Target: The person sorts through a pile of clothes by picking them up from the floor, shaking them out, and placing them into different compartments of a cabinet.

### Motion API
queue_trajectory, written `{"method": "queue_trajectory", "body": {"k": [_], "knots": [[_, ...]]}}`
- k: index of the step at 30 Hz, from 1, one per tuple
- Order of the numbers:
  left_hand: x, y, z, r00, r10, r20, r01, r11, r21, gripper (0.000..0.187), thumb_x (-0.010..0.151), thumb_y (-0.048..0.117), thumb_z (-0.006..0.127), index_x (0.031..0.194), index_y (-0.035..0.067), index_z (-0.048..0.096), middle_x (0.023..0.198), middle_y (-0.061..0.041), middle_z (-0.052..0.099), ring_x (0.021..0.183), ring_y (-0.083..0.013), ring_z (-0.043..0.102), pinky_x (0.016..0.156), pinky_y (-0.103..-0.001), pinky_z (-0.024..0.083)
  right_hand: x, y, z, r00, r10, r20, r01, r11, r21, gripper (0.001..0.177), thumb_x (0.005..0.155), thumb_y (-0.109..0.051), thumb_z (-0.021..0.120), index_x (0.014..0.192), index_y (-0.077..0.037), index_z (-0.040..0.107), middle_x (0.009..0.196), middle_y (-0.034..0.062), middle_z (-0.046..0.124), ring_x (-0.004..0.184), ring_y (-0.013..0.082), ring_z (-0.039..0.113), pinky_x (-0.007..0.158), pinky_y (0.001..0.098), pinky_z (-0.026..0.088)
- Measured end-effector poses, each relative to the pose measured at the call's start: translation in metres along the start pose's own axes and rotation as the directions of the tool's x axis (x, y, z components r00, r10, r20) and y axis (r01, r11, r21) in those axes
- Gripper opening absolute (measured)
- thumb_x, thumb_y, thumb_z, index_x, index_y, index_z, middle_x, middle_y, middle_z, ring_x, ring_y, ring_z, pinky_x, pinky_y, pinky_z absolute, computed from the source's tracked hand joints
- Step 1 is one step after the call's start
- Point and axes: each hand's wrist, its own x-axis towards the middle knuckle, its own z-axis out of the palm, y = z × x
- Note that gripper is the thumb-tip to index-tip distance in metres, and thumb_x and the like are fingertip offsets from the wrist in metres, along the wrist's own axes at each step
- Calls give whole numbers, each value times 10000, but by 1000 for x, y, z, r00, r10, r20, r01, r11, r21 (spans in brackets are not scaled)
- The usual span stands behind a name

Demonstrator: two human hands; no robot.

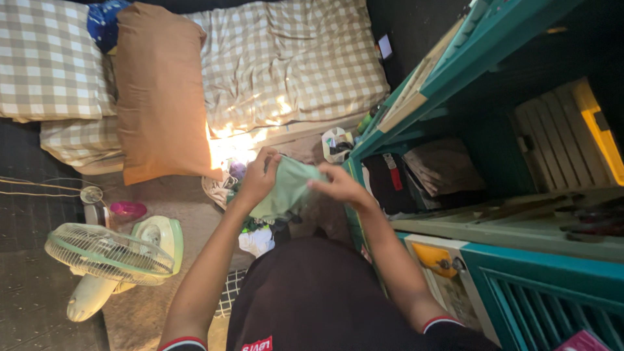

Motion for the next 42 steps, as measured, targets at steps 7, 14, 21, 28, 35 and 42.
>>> {"method": "queue_trajectory", "body": {"k": [7, 14, 21, 28, 35, 42], "knots": [[-5, 14, 1, 981, -57, 186, 43, 996, 79, 384, 921, 412, 724, 1112, 93, 629, 864, -148, 729, 750, -233, 695, 723, -373, 527, -1, -8, -6, 991, -12, -132, 26, 994, 106, 274, 1013, -299, 644, 1113, -50, 697, 956, -38, 702, 919, 55, 614, 807, 235, 506], [-9, 10, -13, 968, -176, 181, 144, 974, 177, 335, 796, 309, 820, 1049, 98, 761, 832, -79, 756, 751, -185, 711, 714, -326, 537, -12, -30, -32, 998, 54, -23, -55, 998, -31, 380, 831, -244, 828, 1105, -13, 703, 934, 7, 702, 867, 77, 635, 759, 259, 516], [-5, -36, -13, 999, 34, 13, -34, 999, 40, 175, 956, 162, 740, 1067, 27, 751, 893, -76, 716, 778, -141, 602, 713, -296, 485, -15, -20, -44, 938, 347, 6, -346, 936, -62, 356, 988, -264, 727, 977, 92, 734, 755, 65, 647, 675, 164, 629, 619, 324, 502], [-3, -66, -3, 994, -90, -67, 56, 916, -398, 259, 1103, 233, 559, 1207, 42, 700, 987, 3, 692, 876, -68, 583, 764, -225, 476, -11, -28, -38, 988, 99, -122, -89, 992, 86, 207, 942, -177, 723, 1041, 5, 737, 881, -38, 687, 822, 53, 601, 720, 240, 503], [-2, -22, -14, 956, -236, 174, 281, 906, -316, 517, 1088, 390, 423, 1350, -25, 587, 1263, -70, 686, 1156, -145, 609, 1020, -292, 445, -8, -19, -36, 948, 86, -307, 10, 955, 297, 192, 931, -97, 699, 1091, 8, 717, 945, -6, 705, 834, 67, 619, 721, 234, 492], [-9, -11, 8, 884, -304, 356, 432, 823, -369, 728, 1063, 540, 305, 1417, -53, 535, 1353, -143, 638, 1230, -211, 574, 1090, -331, 425, -7, 1, -34, 798, -61, -599, 15, 997, -81, 301, 893, -151, 759, 1165, -64, 663, 964, 4, 633, 827, 82, 606, 679, 226, 489]]}}
